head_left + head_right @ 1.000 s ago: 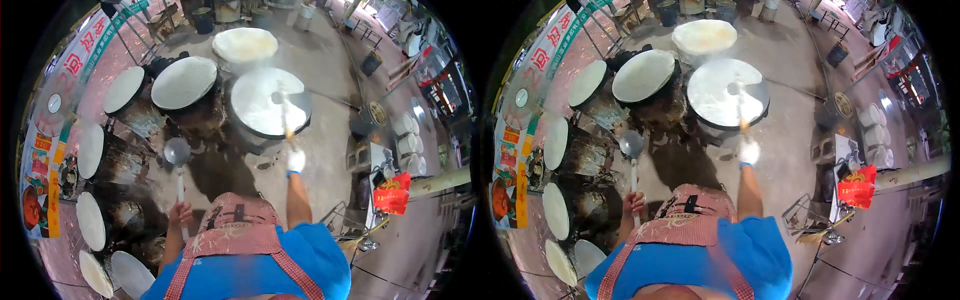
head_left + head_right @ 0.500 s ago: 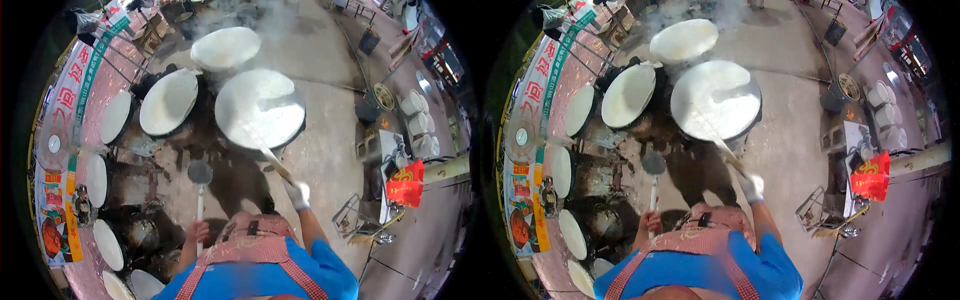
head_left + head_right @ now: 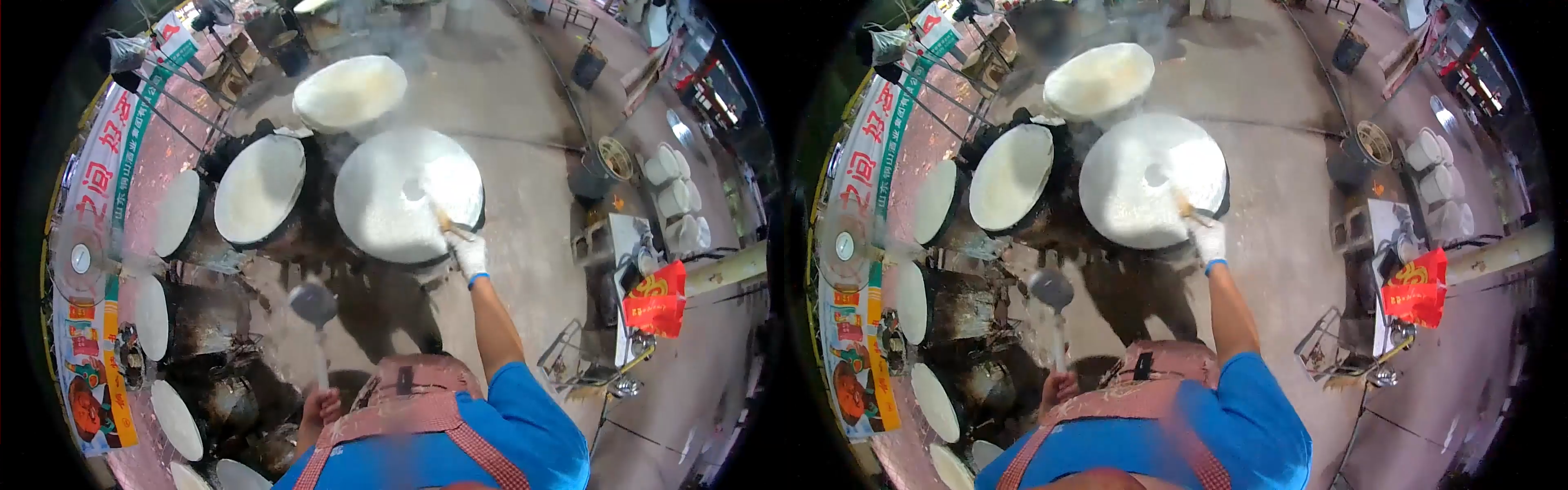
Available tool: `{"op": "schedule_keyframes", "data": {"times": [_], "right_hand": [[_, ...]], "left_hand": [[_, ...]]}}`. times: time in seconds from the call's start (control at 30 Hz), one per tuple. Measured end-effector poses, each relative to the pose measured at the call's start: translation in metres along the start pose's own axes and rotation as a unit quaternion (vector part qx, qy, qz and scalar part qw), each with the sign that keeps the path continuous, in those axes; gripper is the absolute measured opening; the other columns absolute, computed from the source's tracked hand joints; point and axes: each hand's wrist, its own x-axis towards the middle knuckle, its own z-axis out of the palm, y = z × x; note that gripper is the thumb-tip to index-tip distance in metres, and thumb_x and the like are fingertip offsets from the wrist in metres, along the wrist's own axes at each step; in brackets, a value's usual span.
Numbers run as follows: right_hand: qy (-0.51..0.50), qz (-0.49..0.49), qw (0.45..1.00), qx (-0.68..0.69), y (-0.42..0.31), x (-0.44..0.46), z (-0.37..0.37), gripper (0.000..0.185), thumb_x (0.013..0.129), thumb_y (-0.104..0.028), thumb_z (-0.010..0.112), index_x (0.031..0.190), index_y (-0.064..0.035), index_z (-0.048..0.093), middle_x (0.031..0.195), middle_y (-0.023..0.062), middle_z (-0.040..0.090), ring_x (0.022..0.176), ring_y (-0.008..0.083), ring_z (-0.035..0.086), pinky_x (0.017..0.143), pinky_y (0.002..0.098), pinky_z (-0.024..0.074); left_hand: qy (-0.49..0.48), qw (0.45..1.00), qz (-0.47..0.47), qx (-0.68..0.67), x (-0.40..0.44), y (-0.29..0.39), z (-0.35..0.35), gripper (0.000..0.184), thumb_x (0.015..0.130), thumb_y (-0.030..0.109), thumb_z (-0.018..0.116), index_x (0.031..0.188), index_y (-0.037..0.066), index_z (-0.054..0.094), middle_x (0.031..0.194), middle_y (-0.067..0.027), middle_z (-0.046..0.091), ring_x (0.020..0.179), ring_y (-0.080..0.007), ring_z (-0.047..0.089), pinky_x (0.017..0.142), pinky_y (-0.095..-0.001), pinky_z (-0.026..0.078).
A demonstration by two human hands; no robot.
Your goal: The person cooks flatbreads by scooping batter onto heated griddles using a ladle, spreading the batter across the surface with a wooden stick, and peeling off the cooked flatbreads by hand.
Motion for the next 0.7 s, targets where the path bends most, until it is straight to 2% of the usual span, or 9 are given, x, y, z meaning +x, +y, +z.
{"op": "schedule_keyframes", "data": {"times": [0.07, 0.1, 0.2, 0.27, 0.33, 0.4, 0.5, 0.6, 0.7], "right_hand": [[-0.046, -0.043, 0.991, -0.119, 0.018, -0.008, -0.007, 0.027, 0.069, -0.023, 0.072, 0.085, -0.0018, 0.069, 0.061, 0.0037, 0.059, 0.047, 0.0109, 0.050, 0.044, 0.0282, 0.0425], [-0.016, 0.082, 0.996, -0.040, -0.012, -0.024, -0.024, 0.021, 0.071, -0.023, 0.071, 0.075, -0.0029, 0.067, 0.054, 0.0039, 0.054, 0.039, 0.0094, 0.045, 0.036, 0.0281, 0.0366], [0.061, 0.063, 0.993, 0.077, 0.054, -0.008, -0.059, 0.024, 0.073, -0.028, 0.070, 0.063, -0.0080, 0.059, 0.049, 0.0016, 0.048, 0.036, 0.0114, 0.041, 0.032, 0.0273, 0.0300], [0.042, 0.044, 0.997, 0.050, 0.072, -0.045, -0.017, 0.024, 0.073, -0.029, 0.069, 0.063, -0.0098, 0.059, 0.049, 0.0005, 0.046, 0.035, 0.0117, 0.040, 0.032, 0.0259, 0.0286], [-0.029, 0.251, 0.956, 0.148, 0.033, -0.087, 0.006, 0.035, 0.073, -0.025, 0.071, 0.097, -0.0006, 0.067, 0.063, 0.0011, 0.058, 0.052, 0.0085, 0.051, 0.044, 0.0263, 0.0385], [-0.040, 0.160, 0.986, 0.019, 0.028, -0.085, -0.012, 0.032, 0.073, -0.023, 0.072, 0.098, -0.0031, 0.067, 0.062, 0.0007, 0.057, 0.047, 0.0085, 0.047, 0.040, 0.0256, 0.0360], [0.041, 0.076, 0.996, 0.005, 0.021, -0.031, -0.047, 0.020, 0.076, -0.023, 0.068, 0.087, -0.0067, 0.070, 0.054, 0.0010, 0.052, 0.038, 0.0084, 0.041, 0.034, 0.0263, 0.0328], [0.150, -0.102, 0.915, -0.361, 0.043, 0.040, -0.047, 0.036, 0.081, -0.042, 0.054, 0.082, -0.0092, 0.067, 0.068, 0.0157, 0.062, 0.061, 0.0283, 0.061, 0.055, 0.0427, 0.0466], [-0.060, -0.139, 0.822, -0.549, -0.009, 0.017, -0.032, 0.038, 0.082, -0.046, 0.049, 0.089, -0.0133, 0.067, 0.079, 0.0170, 0.063, 0.076, 0.0332, 0.061, 0.066, 0.0459, 0.0466]], "left_hand": [[-0.012, 0.990, -0.130, -0.051, 0.026, 0.015, -0.058, 0.031, 0.089, 0.023, 0.039, 0.060, 0.015, 0.042, 0.046, -0.0008, 0.035, 0.032, -0.0155, 0.032, 0.029, -0.0307, 0.027], [-0.017, 0.993, -0.091, -0.070, 0.025, 0.016, -0.067, 0.011, 0.089, 0.020, 0.038, 0.083, 0.016, 0.046, 0.050, -0.0014, 0.036, 0.034, -0.0147, 0.034, 0.029, -0.0303, 0.030], [-0.094, 0.988, 0.009, -0.119, -0.003, 0.022, -0.034, 0.049, 0.089, 0.009, 0.039, 0.133, 0.029, 0.028, 0.057, -0.0030, 0.038, 0.038, -0.0129, 0.038, 0.029, -0.0283, 0.034], [-0.085, 0.982, -0.021, -0.168, 0.001, 0.035, -0.054, 0.058, 0.087, 0.008, 0.042, 0.136, 0.031, 0.022, 0.056, -0.0032, 0.037, 0.038, -0.0125, 0.038, 0.029, -0.0270, 0.033], [-0.110, 0.987, -0.001, -0.119, -0.002, 0.035, -0.054, 0.061, 0.087, 0.008, 0.042, 0.139, 0.030, 0.018, 0.055, -0.0024, 0.036, 0.038, -0.0112, 0.037, 0.031, -0.0254, 0.034], [-0.163, 0.983, 0.071, 0.045, -0.026, 0.046, -0.014, 0.060, 0.089, 0.010, 0.040, 0.141, 0.028, 0.016, 0.054, -0.0006, 0.035, 0.039, -0.0091, 0.037, 0.035, -0.0235, 0.035], [-0.179, 0.977, 0.105, -0.044, -0.024, 0.054, 0.019, 0.063, 0.086, 0.008, 0.043, 0.141, 0.028, 0.018, 0.054, -0.0014, 0.037, 0.037, -0.0101, 0.036, 0.034, -0.0240, 0.034], [-0.221, 0.967, 0.042, -0.121, 0.016, 0.069, 0.004, 0.055, 0.090, 0.010, 0.037, 0.140, 0.027, 0.022, 0.057, -0.0026, 0.038, 0.040, -0.0103, 0.037, 0.036, -0.0243, 0.037], [-0.205, 0.959, -0.022, -0.192, 0.044, 0.091, -0.005, 0.048, 0.092, 0.012, 0.033, 0.137, 0.026, 0.028, 0.064, -0.0047, 0.040, 0.044, -0.0108, 0.040, 0.036, -0.0244, 0.037]]}}
